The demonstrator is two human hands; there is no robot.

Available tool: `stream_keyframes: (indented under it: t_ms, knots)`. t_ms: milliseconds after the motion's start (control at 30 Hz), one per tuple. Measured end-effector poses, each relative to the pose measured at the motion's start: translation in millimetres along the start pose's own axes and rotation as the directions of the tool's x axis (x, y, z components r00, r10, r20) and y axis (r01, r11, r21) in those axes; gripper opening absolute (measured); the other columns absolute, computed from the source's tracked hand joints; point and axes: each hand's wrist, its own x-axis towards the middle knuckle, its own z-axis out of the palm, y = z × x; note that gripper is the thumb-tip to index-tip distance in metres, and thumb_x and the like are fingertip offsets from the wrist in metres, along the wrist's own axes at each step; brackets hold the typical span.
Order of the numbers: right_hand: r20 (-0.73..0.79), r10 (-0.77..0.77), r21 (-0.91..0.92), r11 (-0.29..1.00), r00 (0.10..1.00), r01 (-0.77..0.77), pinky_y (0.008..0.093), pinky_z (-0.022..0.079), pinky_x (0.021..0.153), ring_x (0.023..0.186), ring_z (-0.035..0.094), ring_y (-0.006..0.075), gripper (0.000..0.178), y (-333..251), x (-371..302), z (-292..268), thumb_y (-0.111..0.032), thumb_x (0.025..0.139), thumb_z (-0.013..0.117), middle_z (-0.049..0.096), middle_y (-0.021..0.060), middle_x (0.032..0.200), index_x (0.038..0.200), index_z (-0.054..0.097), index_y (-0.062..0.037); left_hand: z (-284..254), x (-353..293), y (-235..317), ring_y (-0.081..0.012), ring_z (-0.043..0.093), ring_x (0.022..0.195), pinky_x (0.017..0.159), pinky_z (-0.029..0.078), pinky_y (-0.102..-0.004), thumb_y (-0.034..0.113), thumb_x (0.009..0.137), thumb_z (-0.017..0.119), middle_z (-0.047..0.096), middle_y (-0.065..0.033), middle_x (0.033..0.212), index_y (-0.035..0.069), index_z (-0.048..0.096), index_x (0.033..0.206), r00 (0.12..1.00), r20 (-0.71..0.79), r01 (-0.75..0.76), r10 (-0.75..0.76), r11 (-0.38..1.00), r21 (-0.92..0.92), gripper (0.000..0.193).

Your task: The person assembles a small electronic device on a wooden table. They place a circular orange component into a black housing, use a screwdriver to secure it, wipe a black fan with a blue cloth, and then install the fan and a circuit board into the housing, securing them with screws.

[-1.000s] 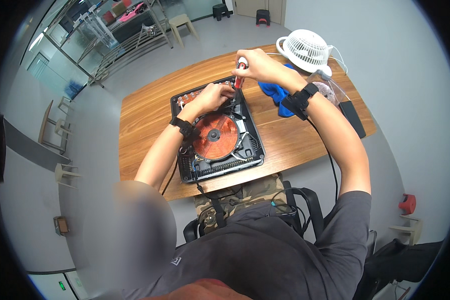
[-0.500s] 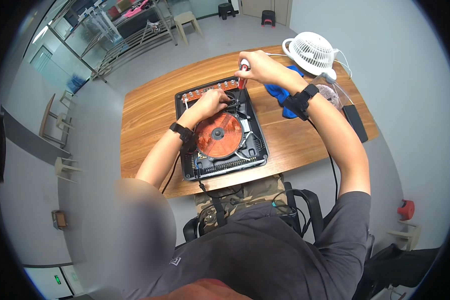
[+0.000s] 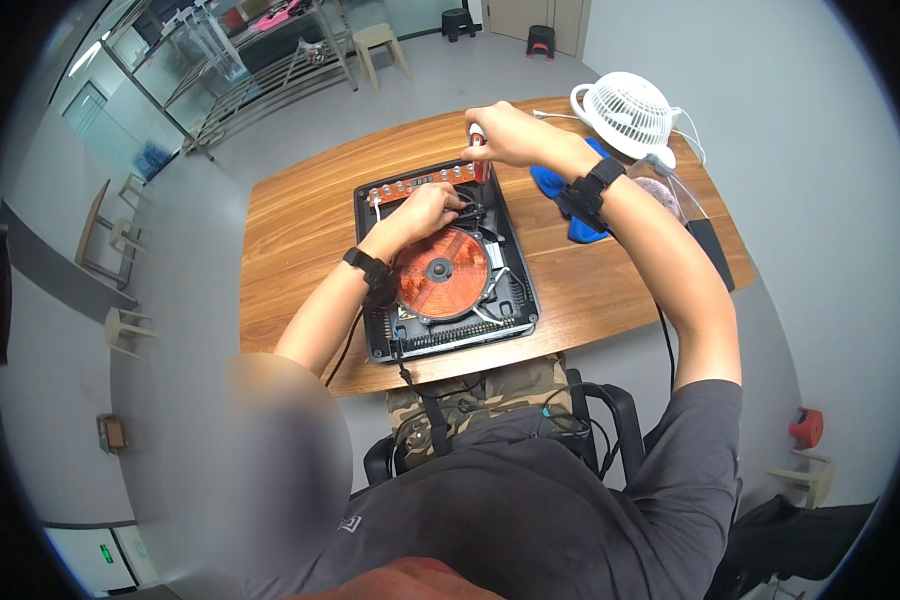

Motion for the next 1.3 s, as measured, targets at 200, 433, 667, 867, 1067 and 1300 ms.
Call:
stream_keyframes:
  t_ms: [200,433,667,867,1067,1300]
  knots:
    - [0.104,-0.039,-0.090,0.995,0.994,0.049,0.0483,0.054,0.081,0.096,0.069,0.0410,0.040,-16,6,-6,-0.034,0.094,0.072,0.071,0.0234,0.097,0.109,0.059,0.0005,-3,-2,1,-0.0348,0.068,0.107,0.098,0.054,-0.0411,0.005,0.078,0.079,0.071,-0.0168,0.107,-0.001,0.077,0.103,0.999,0.036,0.023,-0.023,1.000,-0.010,0.026]
    - [0.162,-0.018,-0.241,0.969,0.987,0.058,0.0504,0.055,0.078,0.086,0.069,0.0433,0.038,0,19,-3,-0.034,0.094,0.070,0.071,0.0238,0.086,0.101,0.063,0.0021,0,1,0,-0.0346,0.067,0.107,0.098,0.054,-0.0410,0.005,0.076,0.080,0.071,-0.0164,0.107,0.000,0.078,0.104,0.999,0.040,0.020,-0.021,1.000,0.018,0.028]
    - [0.219,0.211,-0.275,0.950,0.953,-0.147,0.0472,0.058,0.085,0.096,0.072,0.0423,0.049,-18,25,-10,-0.044,0.097,0.064,0.073,0.0276,0.095,0.098,0.072,0.0037,-5,0,4,-0.0358,0.069,0.106,0.095,0.056,-0.0419,0.004,0.079,0.079,0.072,-0.0176,0.111,0.000,0.078,0.108,0.998,0.053,0.027,-0.029,0.999,0.036,0.030]
    - [0.171,0.333,-0.313,0.911,0.927,-0.269,0.0497,0.054,0.094,0.107,0.069,0.0437,0.052,-29,19,-18,-0.045,0.095,0.064,0.072,0.0281,0.110,0.120,0.067,0.0009,2,-1,-1,-0.0351,0.068,0.106,0.096,0.055,-0.0420,0.005,0.078,0.079,0.071,-0.0165,0.110,0.001,0.078,0.107,0.999,0.042,0.020,-0.023,0.998,0.059,0.030]
    - [0.241,0.154,-0.219,0.970,0.958,-0.100,0.0499,0.055,0.083,0.091,0.069,0.0458,0.042,-7,21,-9,-0.040,0.097,0.063,0.072,0.0260,0.092,0.107,0.064,0.0010,6,0,-1,-0.0348,0.068,0.105,0.095,0.055,-0.0420,0.005,0.077,0.079,0.071,-0.0162,0.108,0.001,0.078,0.106,0.999,0.030,0.021,-0.023,0.997,0.077,0.029]
    - [0.174,0.267,-0.483,0.862,0.948,-0.154,0.0487,0.058,0.082,0.086,0.072,0.0431,0.056,-36,22,-11,-0.052,0.102,0.052,0.074,0.0245,0.090,0.100,0.077,-0.0018,5,-3,-1,-0.0346,0.068,0.107,0.096,0.055,-0.0416,0.004,0.076,0.080,0.071,-0.0158,0.108,0.001,0.078,0.105,0.996,0.039,0.080,-0.082,0.996,0.032,0.030]
